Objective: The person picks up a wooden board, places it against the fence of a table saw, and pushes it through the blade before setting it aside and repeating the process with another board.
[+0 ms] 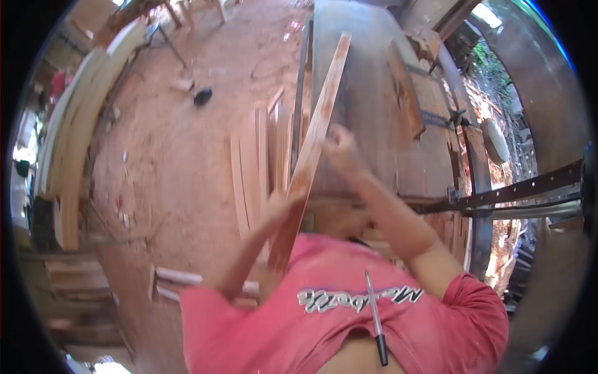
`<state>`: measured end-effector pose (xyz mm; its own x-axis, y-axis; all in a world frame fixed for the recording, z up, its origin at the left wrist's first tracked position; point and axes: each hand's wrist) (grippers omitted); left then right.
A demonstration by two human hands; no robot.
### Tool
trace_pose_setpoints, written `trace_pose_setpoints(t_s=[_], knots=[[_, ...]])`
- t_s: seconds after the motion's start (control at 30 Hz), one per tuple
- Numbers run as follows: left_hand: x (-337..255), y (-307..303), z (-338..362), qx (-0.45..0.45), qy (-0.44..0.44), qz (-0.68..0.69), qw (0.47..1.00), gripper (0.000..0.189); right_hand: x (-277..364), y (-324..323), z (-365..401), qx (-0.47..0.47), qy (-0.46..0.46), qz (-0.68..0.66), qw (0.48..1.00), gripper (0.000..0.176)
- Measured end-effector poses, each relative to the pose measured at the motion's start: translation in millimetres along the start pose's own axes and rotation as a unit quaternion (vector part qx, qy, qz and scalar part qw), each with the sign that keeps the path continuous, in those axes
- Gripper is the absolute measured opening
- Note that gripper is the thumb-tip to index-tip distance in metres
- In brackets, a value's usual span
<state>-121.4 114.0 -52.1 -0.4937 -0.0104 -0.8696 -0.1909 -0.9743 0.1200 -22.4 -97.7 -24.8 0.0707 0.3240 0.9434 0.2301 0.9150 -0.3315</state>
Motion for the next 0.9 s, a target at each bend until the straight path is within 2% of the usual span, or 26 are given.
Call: trace_pose_setpoints(t_s=[0.03, 0.07, 0.13, 0.23, 0.37, 0.4, 0.43, 0.5, 0.53, 0.57, 0.63, 0.67, 0.7, 0.73, 0.83, 0.9], knots=[[0, 9, -18, 0.065, -0.041, 0.056, 0.995, 0.055, 41, -29, 15, -0.004, -0.042, 0.03, 0.999, 0.043], [-32, 30, -9, 0.053, 0.027, 0.039, 0.997, 0.058, 44, -46, 26, 0.016, -0.048, 0.035, 0.998, 0.043], [-28, 54, -28, 0.03, 0.036, 0.005, 0.999, 0.058, 40, -75, 57, 0.181, 0.028, -0.046, 0.982, 0.035], [-14, 79, -45, 0.045, 0.0, -0.006, 0.999, 0.061, 23, -95, 120, 0.252, 0.008, -0.006, 0.968, 0.028], [8, 107, -3, 0.0, -0.044, 0.049, 0.998, 0.064, 1, -113, 182, 0.288, -0.04, 0.055, 0.955, 0.035], [24, 105, 7, 0.064, -0.046, 0.117, 0.99, 0.063, -4, -115, 202, 0.304, -0.068, 0.038, 0.949, 0.038], [37, 102, 10, 0.132, -0.046, 0.187, 0.972, 0.063, -9, -113, 209, 0.31, -0.068, 0.034, 0.948, 0.038], [39, 112, 34, 0.099, -0.034, 0.22, 0.97, 0.06, -11, -104, 213, 0.274, -0.147, 0.094, 0.946, 0.04], [47, 111, 33, 0.1, -0.017, 0.229, 0.968, 0.06, -11, -100, 215, 0.257, -0.135, 0.089, 0.953, 0.031], [56, 108, 28, 0.101, 0.0, 0.239, 0.966, 0.06, -17, -96, 214, 0.263, -0.136, 0.087, 0.951, 0.031], [67, 104, 18, 0.09, -0.02, 0.214, 0.973, 0.061, -37, -87, 207, 0.282, -0.12, 0.012, 0.952, 0.018], [58, 107, 27, 0.054, -0.013, 0.201, 0.978, 0.06, -43, -82, 205, 0.277, -0.121, 0.009, 0.953, 0.009], [48, 110, 41, 0.018, -0.007, 0.189, 0.982, 0.06, -41, -82, 207, 0.286, -0.123, 0.014, 0.95, 0.009], [27, 109, 63, 0.014, -0.03, 0.121, 0.992, 0.062, -36, -81, 207, 0.284, -0.096, 0.004, 0.954, 0.008], [55, 111, 29, 0.0, 0.031, 0.195, 0.98, 0.058, -27, -78, 201, 0.304, -0.076, -0.021, 0.949, 0.009], [54, 113, 40, 0.017, 0.042, 0.207, 0.977, 0.055, -29, -83, 187, 0.165, -0.129, 0.155, 0.966, 0.022]])
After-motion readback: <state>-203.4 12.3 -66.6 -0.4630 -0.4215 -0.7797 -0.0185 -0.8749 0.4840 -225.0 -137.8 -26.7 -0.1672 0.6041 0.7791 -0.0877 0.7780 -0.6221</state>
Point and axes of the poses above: each hand's wrist, its own z-axis away from the middle knuckle, its own y-axis out of the palm, x = y × z, and after that the axes turned 6 degrees about y, right-handed
